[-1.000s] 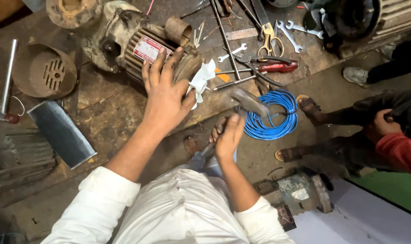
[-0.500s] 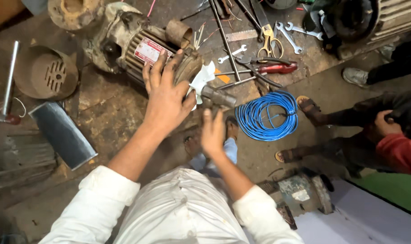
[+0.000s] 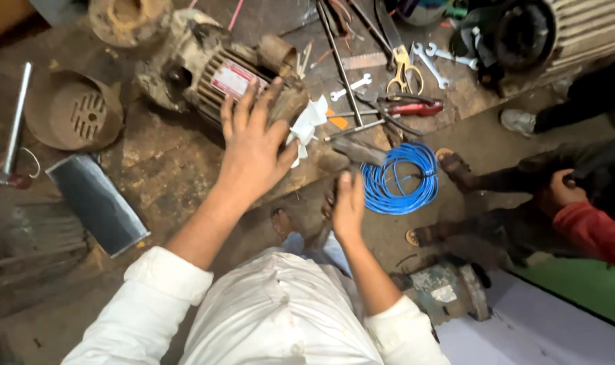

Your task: The person uses a hammer and a white cloth to repeatedly tap a white plastic impeller attached to an electric motor on a workbench. They also use a screwdriver to adjust the impeller and handle a metal rod, while another person stands nearby.

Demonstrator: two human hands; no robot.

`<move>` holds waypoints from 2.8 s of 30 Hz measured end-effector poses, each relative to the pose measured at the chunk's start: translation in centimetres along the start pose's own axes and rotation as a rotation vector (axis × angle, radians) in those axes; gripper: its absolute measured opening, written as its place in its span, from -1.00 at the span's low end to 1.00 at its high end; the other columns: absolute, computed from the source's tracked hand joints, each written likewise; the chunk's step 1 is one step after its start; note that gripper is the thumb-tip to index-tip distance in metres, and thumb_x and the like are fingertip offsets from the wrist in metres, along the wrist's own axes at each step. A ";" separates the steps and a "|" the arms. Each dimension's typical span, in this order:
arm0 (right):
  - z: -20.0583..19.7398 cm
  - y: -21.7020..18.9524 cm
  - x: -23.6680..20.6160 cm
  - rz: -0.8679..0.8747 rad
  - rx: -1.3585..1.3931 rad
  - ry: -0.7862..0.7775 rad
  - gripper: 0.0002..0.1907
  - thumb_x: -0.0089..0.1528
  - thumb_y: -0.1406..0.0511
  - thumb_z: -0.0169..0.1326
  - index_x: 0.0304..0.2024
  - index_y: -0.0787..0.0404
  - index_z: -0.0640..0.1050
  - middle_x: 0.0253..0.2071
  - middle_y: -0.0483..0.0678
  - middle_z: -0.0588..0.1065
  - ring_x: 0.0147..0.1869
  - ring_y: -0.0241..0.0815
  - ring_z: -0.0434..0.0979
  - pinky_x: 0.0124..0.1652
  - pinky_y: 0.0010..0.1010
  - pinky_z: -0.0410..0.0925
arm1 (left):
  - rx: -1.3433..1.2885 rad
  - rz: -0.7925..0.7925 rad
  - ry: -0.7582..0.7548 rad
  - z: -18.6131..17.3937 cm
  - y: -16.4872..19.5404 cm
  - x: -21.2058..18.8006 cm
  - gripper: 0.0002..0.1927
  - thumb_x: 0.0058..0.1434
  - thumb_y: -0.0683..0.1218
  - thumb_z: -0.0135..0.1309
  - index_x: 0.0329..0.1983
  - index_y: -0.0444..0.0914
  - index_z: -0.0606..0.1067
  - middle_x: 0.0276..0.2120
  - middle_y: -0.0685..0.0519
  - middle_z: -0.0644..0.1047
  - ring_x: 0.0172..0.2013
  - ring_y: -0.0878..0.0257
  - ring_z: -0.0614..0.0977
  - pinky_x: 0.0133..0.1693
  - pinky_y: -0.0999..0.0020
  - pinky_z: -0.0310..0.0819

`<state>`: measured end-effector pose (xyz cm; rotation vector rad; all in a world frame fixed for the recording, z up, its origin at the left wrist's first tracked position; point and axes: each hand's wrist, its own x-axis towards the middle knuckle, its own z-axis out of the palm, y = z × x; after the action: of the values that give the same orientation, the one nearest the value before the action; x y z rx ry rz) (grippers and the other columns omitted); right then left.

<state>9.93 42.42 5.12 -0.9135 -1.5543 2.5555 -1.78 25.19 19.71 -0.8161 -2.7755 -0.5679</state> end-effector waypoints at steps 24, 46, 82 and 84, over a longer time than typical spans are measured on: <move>-11.1 -6.3 -5.3 0.163 -0.526 0.104 -0.75 0.42 0.08 -0.09 -0.12 0.10 0.38 -0.57 -0.23 0.26 -0.62 -0.45 0.15 -0.64 -0.55 0.06 | -0.232 0.434 -0.198 -2.1 -1.8 3.5 -0.26 -0.06 0.22 0.36 0.13 -0.23 0.51 0.20 0.03 0.50 0.32 0.11 0.40 0.34 0.03 0.14; -8.5 -8.0 -9.6 0.309 -0.414 0.318 -0.85 0.39 0.19 -0.03 -0.06 0.08 0.37 -0.53 -0.21 0.24 -0.59 -0.42 0.12 -0.60 -0.52 0.04 | -0.334 0.480 -0.177 -0.5 -0.1 4.2 -0.11 -0.15 0.15 0.42 0.27 -0.24 0.43 0.22 -0.03 0.44 0.31 0.03 0.35 0.34 0.00 0.10; 6.5 0.6 -5.8 -0.032 0.177 0.587 -0.60 0.38 -0.10 -0.22 0.08 -0.06 0.27 -0.58 -0.18 0.27 -0.68 -0.36 0.21 -0.66 -0.48 0.18 | -0.099 0.751 -0.277 -1.2 -4.1 6.3 -0.30 -0.01 0.31 0.30 0.10 -0.16 0.53 0.35 -0.01 0.40 0.36 0.05 0.35 0.23 -0.01 0.18; 6.6 0.5 -5.2 0.159 0.235 0.346 -0.63 0.34 -0.08 -0.14 0.16 -0.29 0.26 -0.60 -0.22 0.19 -0.69 -0.40 0.11 -0.68 -0.52 0.08 | -0.092 0.753 -0.264 -1.4 -4.2 6.3 -0.31 0.02 0.31 0.30 0.12 -0.15 0.53 0.34 0.01 0.41 0.37 0.07 0.36 0.24 -0.01 0.19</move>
<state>11.13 35.25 9.40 -1.4011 -1.1047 2.4343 -9.23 24.34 21.49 -1.9335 -2.3648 -0.4560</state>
